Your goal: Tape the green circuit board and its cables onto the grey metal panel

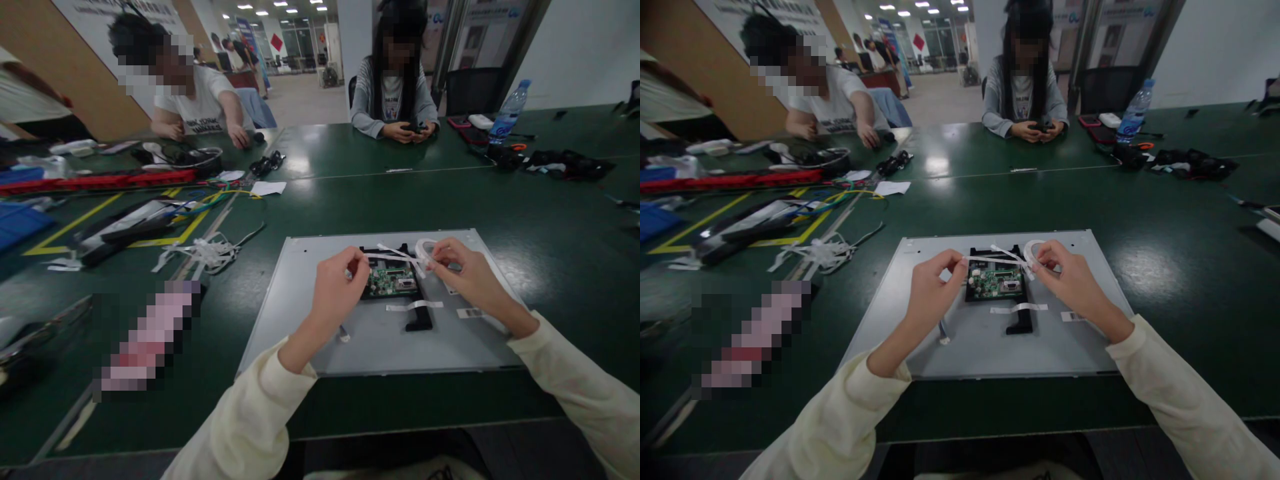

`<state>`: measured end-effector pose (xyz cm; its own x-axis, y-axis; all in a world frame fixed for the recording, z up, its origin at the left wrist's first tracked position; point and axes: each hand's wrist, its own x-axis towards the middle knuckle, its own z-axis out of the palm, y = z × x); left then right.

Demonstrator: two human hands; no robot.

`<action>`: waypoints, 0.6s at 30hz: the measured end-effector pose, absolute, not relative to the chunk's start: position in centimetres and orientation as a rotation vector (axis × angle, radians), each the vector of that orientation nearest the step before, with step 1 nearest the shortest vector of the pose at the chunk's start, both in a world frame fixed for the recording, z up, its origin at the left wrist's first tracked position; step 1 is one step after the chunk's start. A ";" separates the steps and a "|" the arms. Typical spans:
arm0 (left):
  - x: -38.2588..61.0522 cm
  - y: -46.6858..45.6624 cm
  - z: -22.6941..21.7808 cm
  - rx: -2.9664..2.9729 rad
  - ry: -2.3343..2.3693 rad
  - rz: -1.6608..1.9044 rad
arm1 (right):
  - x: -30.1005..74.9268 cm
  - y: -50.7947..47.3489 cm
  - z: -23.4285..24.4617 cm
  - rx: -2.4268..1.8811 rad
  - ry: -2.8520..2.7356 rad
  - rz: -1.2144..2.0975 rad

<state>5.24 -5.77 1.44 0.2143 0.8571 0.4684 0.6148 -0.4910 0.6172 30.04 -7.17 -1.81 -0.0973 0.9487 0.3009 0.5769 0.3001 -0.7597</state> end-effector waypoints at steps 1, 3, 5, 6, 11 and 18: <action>5.2 -5.8 1.5 2.152 1.373 1.163 | 30.0 -7.2 -1.7 -1.371 -1.756 0.610; 5.2 -5.8 1.6 2.093 1.363 1.181 | 29.9 -7.3 -1.7 -1.360 -1.700 0.608; 5.2 -5.8 1.6 2.065 1.365 1.195 | 29.9 -7.4 -1.9 -1.360 -1.670 0.523; 5.2 -5.8 1.7 2.060 1.370 1.202 | 29.9 -7.4 -2.0 -1.362 -1.672 0.448; 5.3 -5.8 1.6 2.074 1.382 1.228 | 29.9 -7.4 -2.5 -1.309 -1.741 0.075; 5.3 -5.6 1.3 2.062 1.426 1.289 | 29.8 -7.4 -2.1 -1.109 -1.874 -0.367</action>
